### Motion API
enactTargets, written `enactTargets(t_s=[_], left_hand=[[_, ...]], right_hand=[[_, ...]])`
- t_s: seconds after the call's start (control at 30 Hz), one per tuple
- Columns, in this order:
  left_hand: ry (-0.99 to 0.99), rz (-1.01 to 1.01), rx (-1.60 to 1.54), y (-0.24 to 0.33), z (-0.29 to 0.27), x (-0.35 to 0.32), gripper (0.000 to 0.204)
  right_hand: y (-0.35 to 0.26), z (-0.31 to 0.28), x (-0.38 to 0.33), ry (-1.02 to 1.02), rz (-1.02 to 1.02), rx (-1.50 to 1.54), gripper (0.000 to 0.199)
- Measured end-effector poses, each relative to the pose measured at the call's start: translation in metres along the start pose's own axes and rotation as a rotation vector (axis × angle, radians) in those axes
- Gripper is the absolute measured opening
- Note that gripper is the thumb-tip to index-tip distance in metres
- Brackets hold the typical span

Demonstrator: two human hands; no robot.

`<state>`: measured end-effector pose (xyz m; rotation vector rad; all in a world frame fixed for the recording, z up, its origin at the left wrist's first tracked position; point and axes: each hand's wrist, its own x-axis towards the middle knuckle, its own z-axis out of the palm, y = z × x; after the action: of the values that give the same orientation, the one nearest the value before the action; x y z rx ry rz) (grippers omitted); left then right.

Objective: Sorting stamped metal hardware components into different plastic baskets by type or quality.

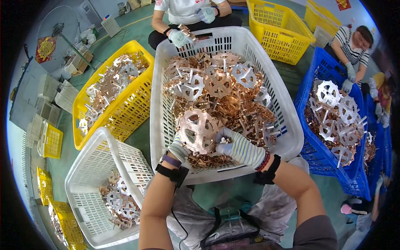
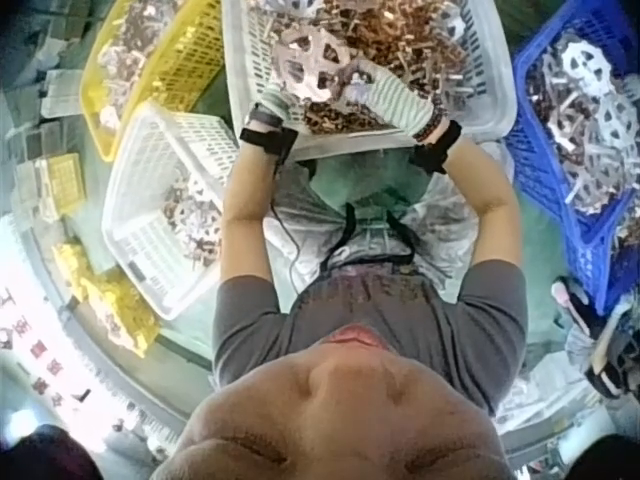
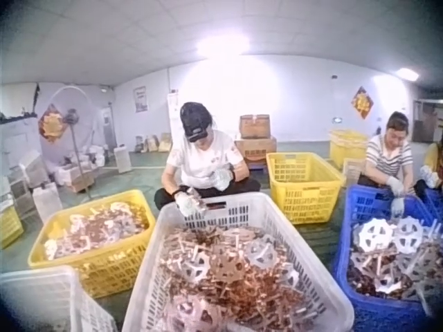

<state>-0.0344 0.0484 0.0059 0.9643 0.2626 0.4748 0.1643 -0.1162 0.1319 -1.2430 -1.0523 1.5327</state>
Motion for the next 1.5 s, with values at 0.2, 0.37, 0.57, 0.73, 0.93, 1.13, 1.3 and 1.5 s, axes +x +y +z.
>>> enactTargets(t_s=[0.2, 0.37, 0.57, 0.73, 0.93, 1.13, 1.3, 1.5], left_hand=[[-0.069, 0.118, -0.158, -0.046, -0.059, -0.004, 0.04], [-0.105, 0.236, 0.011, 0.009, 0.014, -0.025, 0.04], [0.428, 0.368, 0.924, 0.088, 0.083, -0.057, 0.034], [0.839, 1.022, 0.029, 0.139, 0.09, -0.115, 0.036], [0.819, 0.943, -0.113, 0.146, 0.07, -0.139, 0.035], [0.818, 0.624, 0.116, 0.125, 0.092, -0.098, 0.044], [0.838, 0.515, 0.238, 0.121, 0.1, -0.103, 0.039], [0.725, 0.589, 0.253, 0.127, 0.112, -0.111, 0.038]], right_hand=[[-0.014, -0.001, -0.011, -0.24, -0.036, 0.085, 0.014], [0.004, -0.019, 0.008, 0.072, 0.018, 0.028, 0.031], [0.028, -0.03, 0.024, 0.085, 0.03, -0.44, 0.07], [0.037, -0.037, 0.023, 0.137, -0.033, -0.476, 0.061], [0.019, -0.019, 0.029, 0.138, -0.05, -0.514, 0.044], [-0.008, 0.007, 0.007, 0.257, -0.356, -0.638, 0.02], [-0.006, 0.068, -0.039, -0.585, -0.33, -0.619, 0.024], [0.2, 0.068, -0.036, -0.893, 0.34, -0.967, 0.03]])
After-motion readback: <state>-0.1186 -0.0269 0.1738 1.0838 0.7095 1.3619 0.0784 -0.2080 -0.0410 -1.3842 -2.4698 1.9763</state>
